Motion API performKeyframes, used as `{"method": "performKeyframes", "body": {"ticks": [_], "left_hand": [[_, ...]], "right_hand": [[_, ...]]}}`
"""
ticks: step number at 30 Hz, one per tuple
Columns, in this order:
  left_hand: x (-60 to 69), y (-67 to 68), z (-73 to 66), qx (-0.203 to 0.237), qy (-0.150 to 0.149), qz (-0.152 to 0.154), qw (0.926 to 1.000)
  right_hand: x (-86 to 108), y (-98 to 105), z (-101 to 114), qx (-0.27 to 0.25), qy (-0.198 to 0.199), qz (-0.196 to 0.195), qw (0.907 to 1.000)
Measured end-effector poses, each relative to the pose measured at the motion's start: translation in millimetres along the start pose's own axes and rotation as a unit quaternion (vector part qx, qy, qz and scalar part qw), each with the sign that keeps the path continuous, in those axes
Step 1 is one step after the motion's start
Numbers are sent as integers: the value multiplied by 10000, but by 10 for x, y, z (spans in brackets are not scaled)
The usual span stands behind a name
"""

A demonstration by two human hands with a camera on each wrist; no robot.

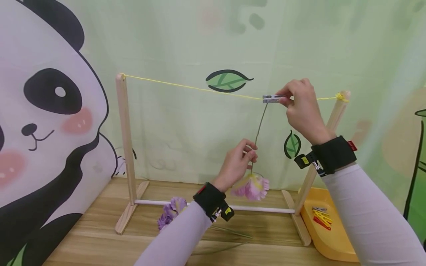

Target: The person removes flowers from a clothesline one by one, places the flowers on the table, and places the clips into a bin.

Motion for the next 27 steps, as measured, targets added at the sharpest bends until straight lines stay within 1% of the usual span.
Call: {"method": "performKeyframes", "body": {"ticks": [4, 6, 10, 18, 25, 27], "left_hand": [[-2, 36, -39, -188, -148, -97, 9997], [0, 62, -55, -361, -219, -165, 9990], [8, 114, -56, -541, -256, -225, 9980], [57, 225, 38, -625, -159, -230, 9977], [166, 386, 79, -565, -156, -219, 9980], [203, 433, 87, -564, -171, -219, 9980]], "right_hand": [[1, 31, 9, -27, -122, -141, 9998], [-4, 56, 10, -54, -179, -192, 9996], [-16, 98, -5, -96, -312, -247, 9992], [35, 96, -44, -134, -288, -251, 9992], [159, 89, -95, -326, -128, -309, 9989], [213, 108, -113, -397, -155, -372, 9984]]}}
Point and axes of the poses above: each hand's wrist, its own x-axis away from the middle knuckle, its own y-axis out of the back of the hand, z = x × y, the point moved 4 cm from there along -x, towards the middle knuckle, and after that the axes turned 11 degrees about -z, right-handed, at the moved point
